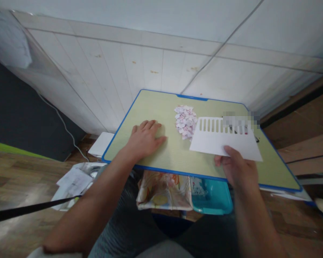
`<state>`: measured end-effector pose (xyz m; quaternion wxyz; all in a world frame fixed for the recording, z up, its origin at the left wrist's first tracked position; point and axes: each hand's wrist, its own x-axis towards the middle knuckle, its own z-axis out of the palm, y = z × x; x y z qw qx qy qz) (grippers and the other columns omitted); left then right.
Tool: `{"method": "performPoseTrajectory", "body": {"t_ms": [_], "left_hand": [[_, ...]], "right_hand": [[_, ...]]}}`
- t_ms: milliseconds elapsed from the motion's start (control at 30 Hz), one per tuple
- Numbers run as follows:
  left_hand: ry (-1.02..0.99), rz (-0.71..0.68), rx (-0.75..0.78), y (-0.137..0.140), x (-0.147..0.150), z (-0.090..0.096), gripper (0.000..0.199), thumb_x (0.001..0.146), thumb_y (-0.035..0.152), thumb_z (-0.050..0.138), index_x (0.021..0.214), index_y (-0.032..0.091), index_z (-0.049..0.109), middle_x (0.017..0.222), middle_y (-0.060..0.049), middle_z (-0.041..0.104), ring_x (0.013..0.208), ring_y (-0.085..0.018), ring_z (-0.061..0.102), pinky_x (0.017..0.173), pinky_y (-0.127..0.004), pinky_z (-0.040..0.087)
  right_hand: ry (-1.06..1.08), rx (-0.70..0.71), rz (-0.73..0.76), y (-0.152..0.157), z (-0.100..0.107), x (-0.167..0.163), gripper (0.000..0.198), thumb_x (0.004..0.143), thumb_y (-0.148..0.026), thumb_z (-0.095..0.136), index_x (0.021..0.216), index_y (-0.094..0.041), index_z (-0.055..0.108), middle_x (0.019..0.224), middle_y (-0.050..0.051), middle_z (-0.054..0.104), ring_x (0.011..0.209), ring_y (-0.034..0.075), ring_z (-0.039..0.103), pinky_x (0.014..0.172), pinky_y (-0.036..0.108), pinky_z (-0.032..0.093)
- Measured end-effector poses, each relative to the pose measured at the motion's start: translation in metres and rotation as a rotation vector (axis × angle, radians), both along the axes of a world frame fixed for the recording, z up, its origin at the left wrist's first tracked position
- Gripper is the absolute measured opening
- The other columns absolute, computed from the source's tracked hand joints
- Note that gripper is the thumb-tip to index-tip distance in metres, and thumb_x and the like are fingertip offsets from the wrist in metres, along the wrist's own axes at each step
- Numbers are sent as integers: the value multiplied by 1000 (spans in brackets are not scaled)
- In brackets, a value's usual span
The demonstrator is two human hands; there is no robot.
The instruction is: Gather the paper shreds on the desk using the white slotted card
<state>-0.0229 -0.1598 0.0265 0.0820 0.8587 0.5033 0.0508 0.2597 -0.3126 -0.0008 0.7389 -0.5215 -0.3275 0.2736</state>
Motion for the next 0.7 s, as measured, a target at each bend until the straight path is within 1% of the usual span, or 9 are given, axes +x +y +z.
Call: {"method": "performPoseTrajectory", "body": {"t_ms": [67,100,167,267,367,433,533,600,700], "left_hand": [[-30,24,30,-10,-6,-7,65,121,57,55,180,28,61,196,-13,51,184,-40,43,150,-70,36],[-43,30,53,-14,-8,-10,64,122,56,55,179,27,61,196,-12,52,185,-39,43,150,-70,34],[-58,36,83,-18,-9,-14,63,122,55,56,177,26,63,195,-13,53,185,-39,43,151,-69,34],[-74,34,100,-17,-8,-17,61,121,55,57,175,27,65,193,-12,56,183,-40,46,150,-70,36],[-88,36,112,-15,-9,-19,59,120,55,59,173,30,68,191,-11,59,182,-40,48,149,-70,37],[-101,37,121,-13,-9,-20,58,119,54,61,171,31,69,190,-12,60,181,-40,50,149,-70,38],[-122,25,136,-12,-10,-22,57,119,54,60,170,30,71,189,-12,61,180,-40,51,147,-71,40],[-125,17,141,-12,-11,-23,58,119,54,59,170,28,71,189,-13,62,180,-40,51,147,-71,40],[-120,13,140,-11,-12,-23,60,119,55,58,170,26,70,189,-14,61,179,-40,52,147,-71,40]], "right_hand": [[76,92,-124,8,1,0,33,77,-31,100,101,-23,78,87,-1,84,55,15,67,46,26,52],[79,102,-158,11,0,0,35,77,-34,99,103,-22,78,85,-1,84,55,15,69,48,26,55],[44,60,-183,14,-2,3,38,79,-40,99,104,-21,77,80,1,83,55,18,72,52,29,61],[-93,-76,-132,15,-6,8,38,83,-48,97,100,-21,78,80,5,85,56,23,77,53,33,64],[-265,-183,-86,13,-8,14,38,89,-56,92,89,-20,81,75,8,84,57,24,77,56,35,64],[-332,-207,-57,12,-7,17,43,91,-62,90,84,-20,81,74,11,84,57,24,77,57,36,65],[-353,-230,-22,11,-7,20,46,90,-67,90,87,-21,83,77,11,86,59,25,78,60,39,67],[-359,-251,-18,12,-7,20,45,92,-66,89,90,-22,84,79,11,87,60,25,78,62,39,68],[-376,-252,-24,10,-8,20,40,93,-61,85,83,-22,83,75,9,85,59,25,75,61,39,68]]}}
